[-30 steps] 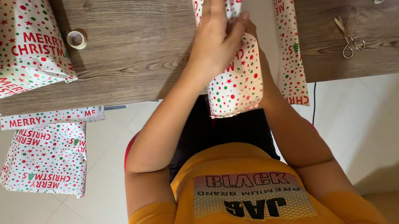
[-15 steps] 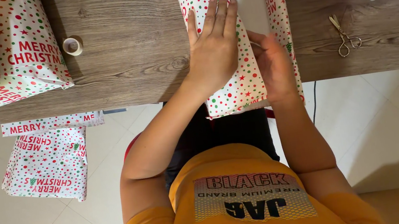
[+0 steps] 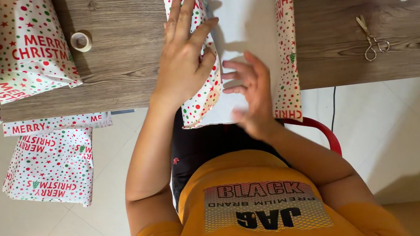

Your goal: The person prepares a small box by taping it, then cuts a sheet of Christmas-themed wrapping paper and wraps the box. They use scissors to trim the paper and tape to secure the edges, leaving the wrapped box on the table.

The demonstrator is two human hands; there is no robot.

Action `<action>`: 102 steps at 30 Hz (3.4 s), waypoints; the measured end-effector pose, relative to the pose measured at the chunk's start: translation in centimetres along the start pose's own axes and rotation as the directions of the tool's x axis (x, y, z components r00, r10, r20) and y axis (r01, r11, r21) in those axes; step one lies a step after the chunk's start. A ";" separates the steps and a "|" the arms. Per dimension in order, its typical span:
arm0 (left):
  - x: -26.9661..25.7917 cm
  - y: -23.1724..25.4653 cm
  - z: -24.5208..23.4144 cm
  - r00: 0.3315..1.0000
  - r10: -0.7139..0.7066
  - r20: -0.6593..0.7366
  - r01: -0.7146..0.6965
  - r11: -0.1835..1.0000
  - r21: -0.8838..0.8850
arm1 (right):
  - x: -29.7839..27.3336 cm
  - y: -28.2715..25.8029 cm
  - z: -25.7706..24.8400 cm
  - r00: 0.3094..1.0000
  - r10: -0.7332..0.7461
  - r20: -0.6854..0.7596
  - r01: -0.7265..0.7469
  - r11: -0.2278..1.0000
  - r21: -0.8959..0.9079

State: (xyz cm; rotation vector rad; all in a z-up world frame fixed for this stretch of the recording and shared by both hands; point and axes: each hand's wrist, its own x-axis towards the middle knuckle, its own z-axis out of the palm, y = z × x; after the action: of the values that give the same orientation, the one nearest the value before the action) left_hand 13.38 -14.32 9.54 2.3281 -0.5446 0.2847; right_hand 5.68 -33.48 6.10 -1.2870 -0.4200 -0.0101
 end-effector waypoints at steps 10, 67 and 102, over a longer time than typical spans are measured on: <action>-3.3 -4.5 1.0 0.940 -0.078 -0.332 -0.082 0.894 -0.441 | -0.1 0.5 1.3 0.883 -0.146 0.446 0.468 0.337 -0.817; -13.6 4.4 -3.4 0.941 0.331 -0.068 -0.324 0.942 0.090 | 9.4 0.2 1.1 0.932 -0.139 0.335 0.362 0.409 -0.838; -4.4 4.5 3.0 0.968 -0.031 -0.250 0.082 0.977 0.195 | 9.6 -14.6 -4.4 0.940 0.262 -0.217 -0.256 0.965 0.054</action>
State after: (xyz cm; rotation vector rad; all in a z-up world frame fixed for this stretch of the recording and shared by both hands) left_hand 7.50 -18.03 8.54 2.4521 -0.3382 0.6189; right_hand 12.42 -39.67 21.61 -1.2921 -0.0555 0.0723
